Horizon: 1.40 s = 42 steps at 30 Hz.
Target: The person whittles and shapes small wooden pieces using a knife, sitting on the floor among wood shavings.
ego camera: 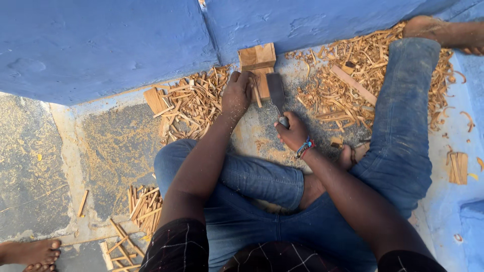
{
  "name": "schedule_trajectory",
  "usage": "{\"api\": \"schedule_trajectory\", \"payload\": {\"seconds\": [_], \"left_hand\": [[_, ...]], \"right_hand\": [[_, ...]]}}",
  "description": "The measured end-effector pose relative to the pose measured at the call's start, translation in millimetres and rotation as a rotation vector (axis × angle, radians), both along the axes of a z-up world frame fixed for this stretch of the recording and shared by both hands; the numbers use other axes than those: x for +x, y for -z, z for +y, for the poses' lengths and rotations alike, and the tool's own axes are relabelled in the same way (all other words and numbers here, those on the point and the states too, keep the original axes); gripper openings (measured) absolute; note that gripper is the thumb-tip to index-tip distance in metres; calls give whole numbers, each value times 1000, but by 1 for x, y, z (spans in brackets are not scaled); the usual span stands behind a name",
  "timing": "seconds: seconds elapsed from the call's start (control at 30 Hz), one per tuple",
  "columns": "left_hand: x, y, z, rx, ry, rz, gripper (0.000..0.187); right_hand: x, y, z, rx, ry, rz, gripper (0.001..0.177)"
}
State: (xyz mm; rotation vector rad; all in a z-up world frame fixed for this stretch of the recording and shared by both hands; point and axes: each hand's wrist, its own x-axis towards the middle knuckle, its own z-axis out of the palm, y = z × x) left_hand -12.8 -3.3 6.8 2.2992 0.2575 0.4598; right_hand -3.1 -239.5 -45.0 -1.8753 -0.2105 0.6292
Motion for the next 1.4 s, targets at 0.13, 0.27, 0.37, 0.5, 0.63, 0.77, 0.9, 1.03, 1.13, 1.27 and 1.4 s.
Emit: {"api": "schedule_trajectory", "payload": {"seconds": [0.13, 0.27, 0.37, 0.5, 0.63, 0.77, 0.9, 1.03, 1.13, 1.27, 1.4], "left_hand": [[-19, -13, -7, 141, 95, -38, 37], [-37, -21, -14, 241, 181, 48, 47], [-40, -19, -19, 319, 186, 86, 46], [-36, -3, -23, 367, 126, 43, 32], [-27, 14, -22, 293, 82, -3, 26], [-22, 25, -20, 308, 14, -55, 26], [-20, 29, -18, 294, 6, -92, 24], [-18, 29, -18, 302, 25, -119, 26], [-19, 30, -21, 288, 12, -113, 28], [-22, 31, -21, 260, -4, -121, 29], [-22, 36, -20, 254, -1, -104, 28]], "right_hand": [[2, -7, -2, -72, -77, -6, 35], [-1, -12, -3, -73, -57, -17, 34], [0, -14, -2, -48, -56, 6, 34], [-5, -13, -7, -21, -56, 56, 32], [-7, -11, -10, -26, -44, 70, 33], [-10, -7, -11, 71, -12, 110, 34], [-15, -6, -9, 117, 11, 117, 35], [-28, -8, -5, 155, 61, 156, 44], [-35, -9, -5, 85, 22, 120, 49], [-35, -10, -4, 86, 26, 131, 50], [-35, -13, -4, 80, 19, 97, 50]]}}
